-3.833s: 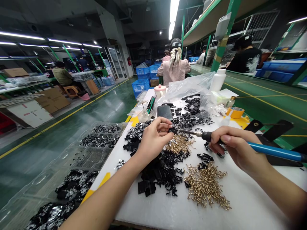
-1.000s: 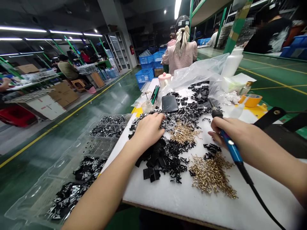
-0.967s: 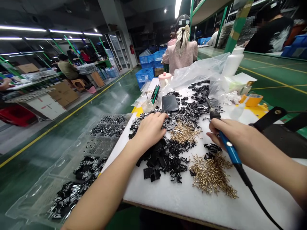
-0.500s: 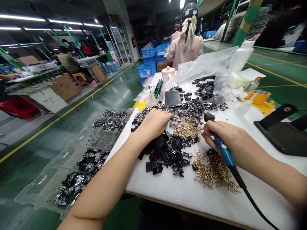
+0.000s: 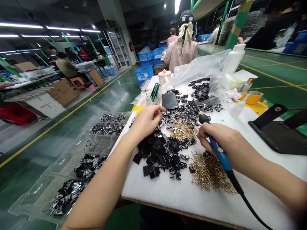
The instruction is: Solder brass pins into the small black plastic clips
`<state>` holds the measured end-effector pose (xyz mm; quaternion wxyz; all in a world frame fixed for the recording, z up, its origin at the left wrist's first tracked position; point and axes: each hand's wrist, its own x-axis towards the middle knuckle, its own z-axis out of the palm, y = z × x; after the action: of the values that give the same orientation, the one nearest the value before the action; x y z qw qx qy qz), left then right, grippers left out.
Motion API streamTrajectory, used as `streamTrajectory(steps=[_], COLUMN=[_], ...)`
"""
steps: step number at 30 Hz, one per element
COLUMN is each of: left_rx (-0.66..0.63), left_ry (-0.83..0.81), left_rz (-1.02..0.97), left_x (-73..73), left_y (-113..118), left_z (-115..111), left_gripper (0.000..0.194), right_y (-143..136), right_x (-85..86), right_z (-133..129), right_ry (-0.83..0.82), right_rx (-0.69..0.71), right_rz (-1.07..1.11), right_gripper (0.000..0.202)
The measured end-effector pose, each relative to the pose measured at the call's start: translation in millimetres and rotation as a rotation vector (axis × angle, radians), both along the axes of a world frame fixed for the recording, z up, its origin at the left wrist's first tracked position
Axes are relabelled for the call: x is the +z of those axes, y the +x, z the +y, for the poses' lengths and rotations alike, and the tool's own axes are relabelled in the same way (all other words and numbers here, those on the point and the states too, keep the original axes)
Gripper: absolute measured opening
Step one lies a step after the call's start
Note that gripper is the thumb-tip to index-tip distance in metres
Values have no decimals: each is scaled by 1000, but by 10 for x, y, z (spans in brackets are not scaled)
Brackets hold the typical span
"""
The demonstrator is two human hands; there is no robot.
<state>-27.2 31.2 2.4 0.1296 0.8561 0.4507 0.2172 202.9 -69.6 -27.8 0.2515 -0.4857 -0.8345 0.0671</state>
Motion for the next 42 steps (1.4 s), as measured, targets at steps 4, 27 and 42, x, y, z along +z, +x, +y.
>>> streamTrajectory(steps=[4,27,42], left_rx=[4,-152,-349], left_ry=[-336,-115,-171], left_rz=[-297,484,359], left_x=[10,171,214], left_y=[96,12,-13], left_z=[-40,-399,-316], left_gripper=[22,29,34], right_y=[-31,-154,-97], right_x=[-21,-88,-108], right_z=[15,-33,-16], right_ry=[71,256,198], right_rx=[0,36,32], right_rz=[98,185,180], right_gripper=[22,15,20])
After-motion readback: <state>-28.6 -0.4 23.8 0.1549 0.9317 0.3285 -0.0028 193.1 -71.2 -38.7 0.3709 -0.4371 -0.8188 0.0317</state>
